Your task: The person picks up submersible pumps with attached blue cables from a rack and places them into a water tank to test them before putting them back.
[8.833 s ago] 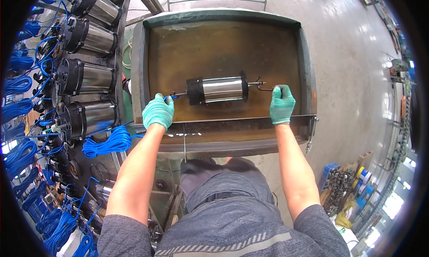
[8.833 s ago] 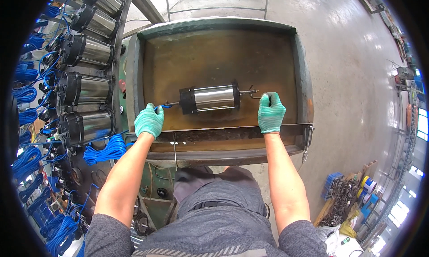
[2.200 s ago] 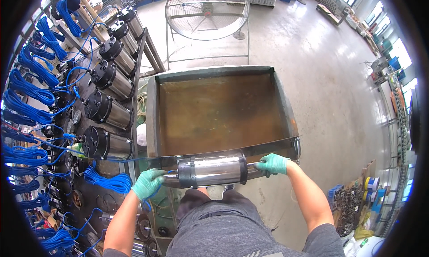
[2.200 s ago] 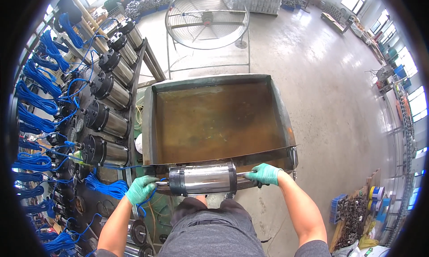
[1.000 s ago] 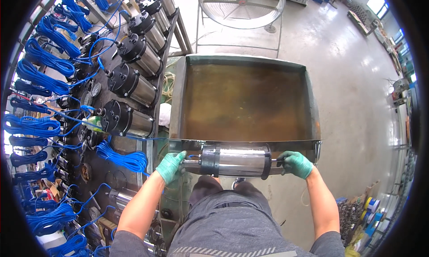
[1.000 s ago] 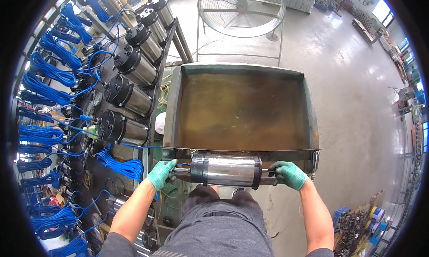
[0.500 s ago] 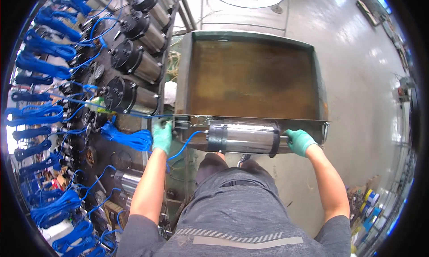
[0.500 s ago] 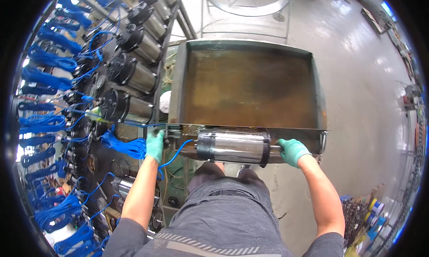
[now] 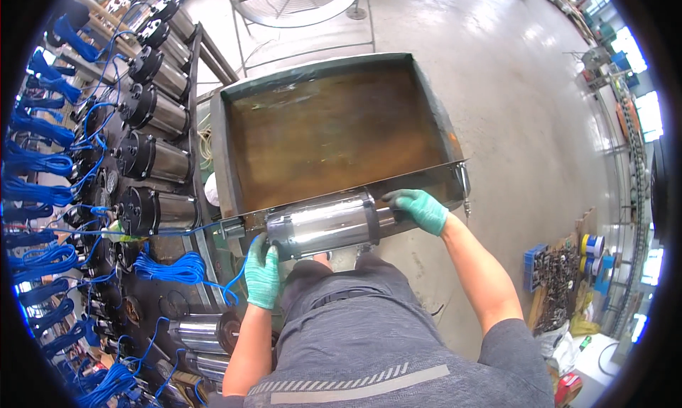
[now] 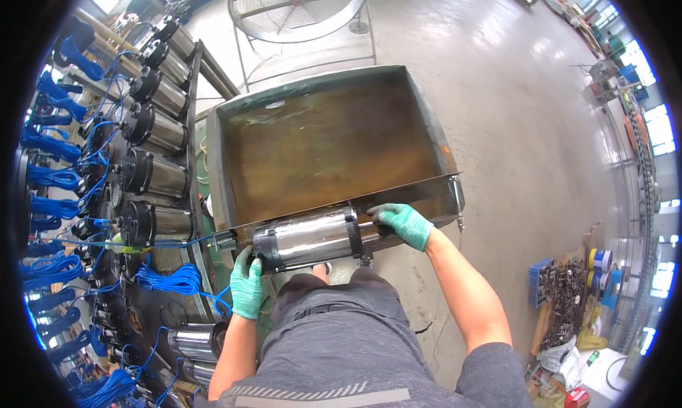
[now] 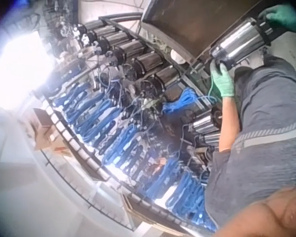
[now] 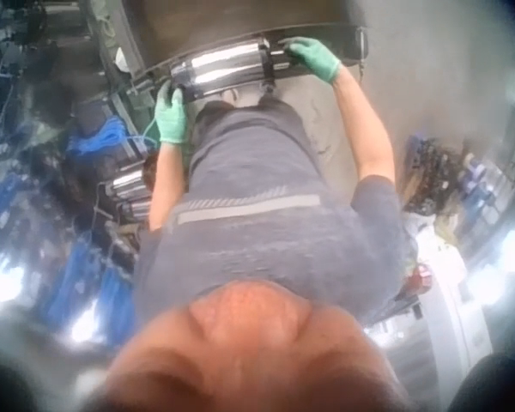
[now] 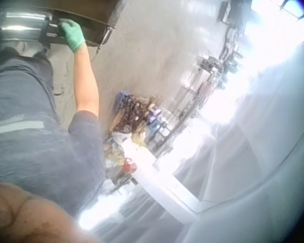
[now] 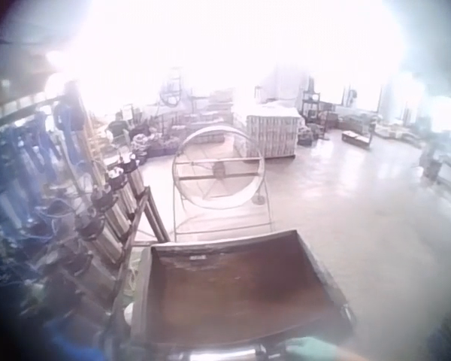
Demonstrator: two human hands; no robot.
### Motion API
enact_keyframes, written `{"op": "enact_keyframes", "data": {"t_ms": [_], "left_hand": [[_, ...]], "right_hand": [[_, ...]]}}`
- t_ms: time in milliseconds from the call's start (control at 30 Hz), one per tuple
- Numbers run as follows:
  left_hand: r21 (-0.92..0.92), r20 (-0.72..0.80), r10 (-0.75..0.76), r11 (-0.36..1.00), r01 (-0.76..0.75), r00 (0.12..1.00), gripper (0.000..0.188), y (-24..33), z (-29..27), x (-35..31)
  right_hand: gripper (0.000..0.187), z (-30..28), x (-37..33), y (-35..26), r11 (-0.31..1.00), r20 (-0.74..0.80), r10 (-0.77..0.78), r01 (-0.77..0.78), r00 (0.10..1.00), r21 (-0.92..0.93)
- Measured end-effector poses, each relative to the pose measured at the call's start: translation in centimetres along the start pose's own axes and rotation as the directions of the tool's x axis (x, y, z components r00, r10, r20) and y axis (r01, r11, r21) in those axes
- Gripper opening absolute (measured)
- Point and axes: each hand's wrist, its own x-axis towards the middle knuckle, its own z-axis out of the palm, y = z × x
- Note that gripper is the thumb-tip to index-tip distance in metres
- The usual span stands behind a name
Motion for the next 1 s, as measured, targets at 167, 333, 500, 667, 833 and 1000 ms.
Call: {"op": "enact_keyframes", "data": {"t_ms": [167,333,500,667,833,1000], "left_hand": [[-0.213,-0.068,-0.127,0.971,0.11,0.99,0.043,-0.5,1.3,-0.2],[-0.072,-0.095,-0.087,0.994,0.08,0.992,0.043,0.9,1.6,-0.4],[0.006,-0.116,-0.06,0.998,0.061,0.991,0.051,-1.3,2.1,-0.4],[0.066,-0.125,-0.07,0.995,0.079,0.99,0.047,-1.0,2.3,-0.3],[0.165,-0.13,-0.012,0.986,0.033,0.991,0.053,-2.0,1.3,-0.5],[0.054,-0.051,-0.021,0.998,0.024,0.998,0.052,-0.4,0.0,-1.2]], "right_hand": [[0.038,0.1,0.0,-1.6,0.762,0.047,0.09,-0.038,0.995,-0.647],[0.025,-0.6,-0.7,-0.5,0.412,0.017,-0.075,0.046,0.997,-0.91],[0.034,-6.2,-3.2,2.5,0.829,-0.578,-0.068,-0.276,0.813,-0.487],[0.045,-13.3,-2.9,6.1,0.799,-0.763,-0.007,-0.456,0.646,-0.393],[0.05,-13.0,-1.5,6.0,0.576,-0.789,-0.15,-0.596,0.595,-0.559],[0.032,-12.5,-4.4,5.7,0.479,-0.724,-0.398,-0.546,0.563,-0.688]]}}
